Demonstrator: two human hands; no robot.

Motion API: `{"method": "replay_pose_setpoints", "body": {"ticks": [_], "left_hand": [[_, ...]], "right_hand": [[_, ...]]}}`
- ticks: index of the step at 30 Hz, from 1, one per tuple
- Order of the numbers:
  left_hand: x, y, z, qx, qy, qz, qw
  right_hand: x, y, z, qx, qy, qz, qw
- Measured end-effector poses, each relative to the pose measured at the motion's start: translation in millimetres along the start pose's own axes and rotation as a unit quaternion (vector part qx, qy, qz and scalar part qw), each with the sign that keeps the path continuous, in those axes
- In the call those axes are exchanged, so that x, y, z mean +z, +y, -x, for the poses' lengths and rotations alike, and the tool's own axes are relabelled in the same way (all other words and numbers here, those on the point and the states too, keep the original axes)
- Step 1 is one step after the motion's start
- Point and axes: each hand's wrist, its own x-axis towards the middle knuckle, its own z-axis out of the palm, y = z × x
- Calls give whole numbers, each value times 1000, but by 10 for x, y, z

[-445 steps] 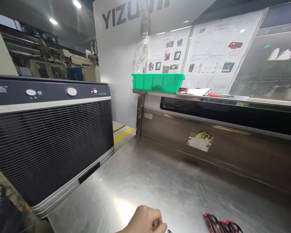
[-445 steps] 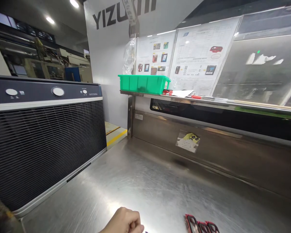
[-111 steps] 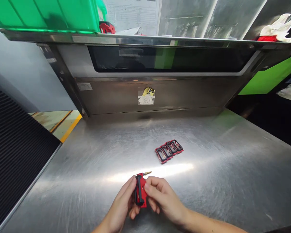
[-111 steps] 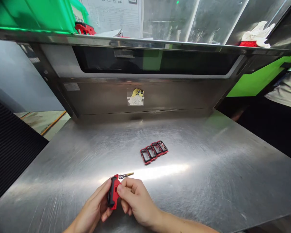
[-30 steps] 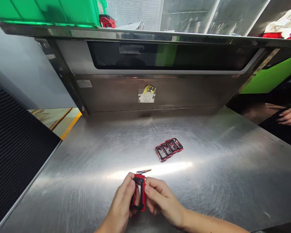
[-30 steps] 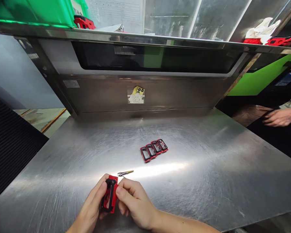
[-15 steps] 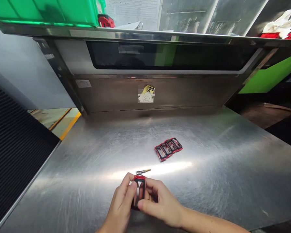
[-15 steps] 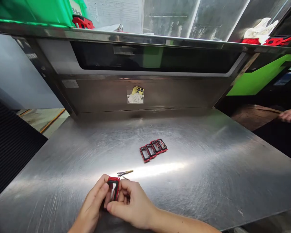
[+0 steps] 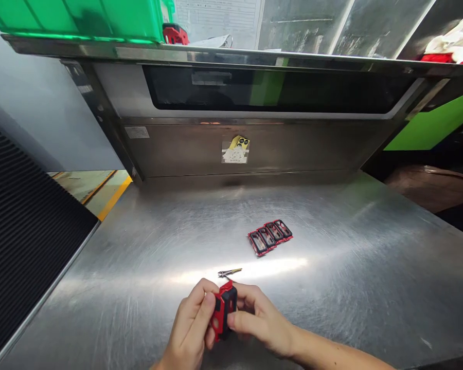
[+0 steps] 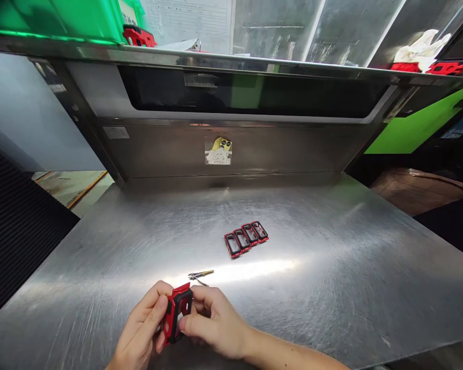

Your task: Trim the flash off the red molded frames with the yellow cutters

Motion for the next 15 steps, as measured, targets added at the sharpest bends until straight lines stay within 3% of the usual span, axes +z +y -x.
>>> {"method": "replay_pose_setpoints", "body": {"ticks": [7,15], "left_hand": [[-15,5,-8,-21,-21,0,1000],[-49,-59,-65,-22,-54,38,998]], "right_hand": [[-51,54,-92,123,11,-127,984],[-42,67,-101,147,-26,-223,963]]}}
